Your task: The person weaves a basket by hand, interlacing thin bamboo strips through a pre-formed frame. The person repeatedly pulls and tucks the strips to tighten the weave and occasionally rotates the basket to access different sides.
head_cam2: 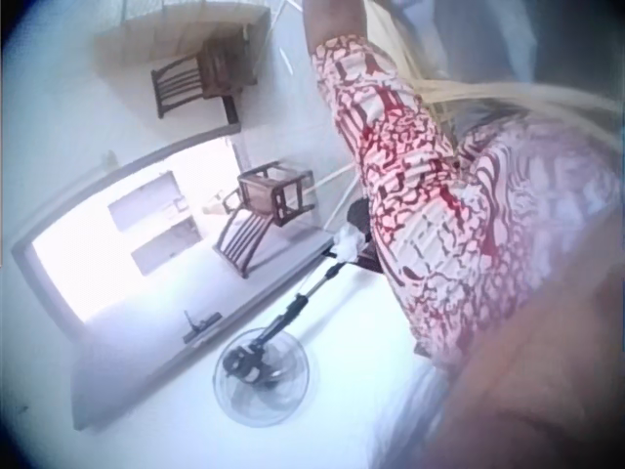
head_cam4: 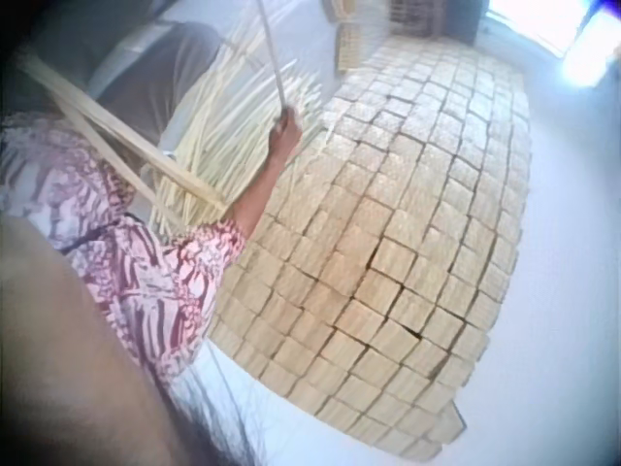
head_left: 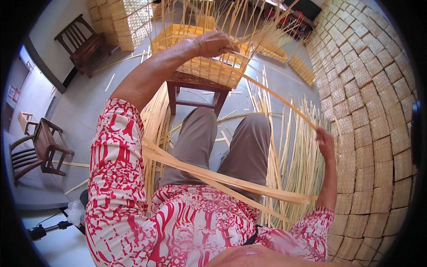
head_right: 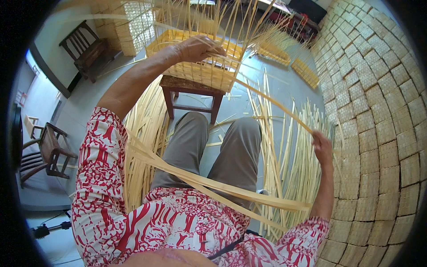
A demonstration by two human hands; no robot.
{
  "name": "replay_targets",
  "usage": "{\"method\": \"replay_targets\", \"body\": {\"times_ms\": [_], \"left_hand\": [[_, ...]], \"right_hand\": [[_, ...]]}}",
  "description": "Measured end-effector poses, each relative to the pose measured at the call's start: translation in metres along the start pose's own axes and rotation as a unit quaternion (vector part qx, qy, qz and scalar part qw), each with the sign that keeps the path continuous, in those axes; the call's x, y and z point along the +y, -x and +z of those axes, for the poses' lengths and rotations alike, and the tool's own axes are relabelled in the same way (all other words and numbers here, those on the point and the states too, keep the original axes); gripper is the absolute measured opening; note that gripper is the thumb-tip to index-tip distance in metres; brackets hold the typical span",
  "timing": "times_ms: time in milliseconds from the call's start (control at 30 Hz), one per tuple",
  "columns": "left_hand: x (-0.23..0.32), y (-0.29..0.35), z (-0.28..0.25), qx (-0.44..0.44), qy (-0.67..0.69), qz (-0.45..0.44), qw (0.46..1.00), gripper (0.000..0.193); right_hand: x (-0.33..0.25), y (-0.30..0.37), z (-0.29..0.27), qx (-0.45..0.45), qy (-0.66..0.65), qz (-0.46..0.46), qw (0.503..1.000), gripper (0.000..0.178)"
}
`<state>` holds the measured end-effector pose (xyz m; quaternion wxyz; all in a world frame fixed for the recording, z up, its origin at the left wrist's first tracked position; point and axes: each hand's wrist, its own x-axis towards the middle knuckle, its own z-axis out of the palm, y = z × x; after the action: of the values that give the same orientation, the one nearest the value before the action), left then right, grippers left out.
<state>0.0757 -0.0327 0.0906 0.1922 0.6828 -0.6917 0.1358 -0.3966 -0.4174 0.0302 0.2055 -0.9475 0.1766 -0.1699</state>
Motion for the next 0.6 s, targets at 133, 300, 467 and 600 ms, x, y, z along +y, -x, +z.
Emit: {"method": "replay_targets", "body": {"times_ms": [133, 300, 467, 600], "left_hand": [[-0.009, 0.009, 0.009, -0.01, -0.018, 0.018, 1.0, 0.027], [-0.009, 0.02, 0.004, -0.001, -0.046, 0.027, 0.999, 0.039], [-0.003, 0.019, 0.001, 0.006, 0.017, 0.037, 0.999, 0.043], [0.005, 0.018, 0.001, 0.012, 0.029, 0.038, 0.999, 0.032]], "right_hand": [[0.027, 0.048, -0.034, 0.063, -0.112, 0.047, 0.991, 0.022], [-0.024, 0.03, -0.037, 0.127, -0.166, -0.001, 0.978, 0.022], [-0.104, -0.023, -0.02, 0.115, -0.136, -0.06, 0.982, 0.02], [-0.141, -0.079, 0.011, 0.101, -0.091, -0.171, 0.976, 0.02]]}}
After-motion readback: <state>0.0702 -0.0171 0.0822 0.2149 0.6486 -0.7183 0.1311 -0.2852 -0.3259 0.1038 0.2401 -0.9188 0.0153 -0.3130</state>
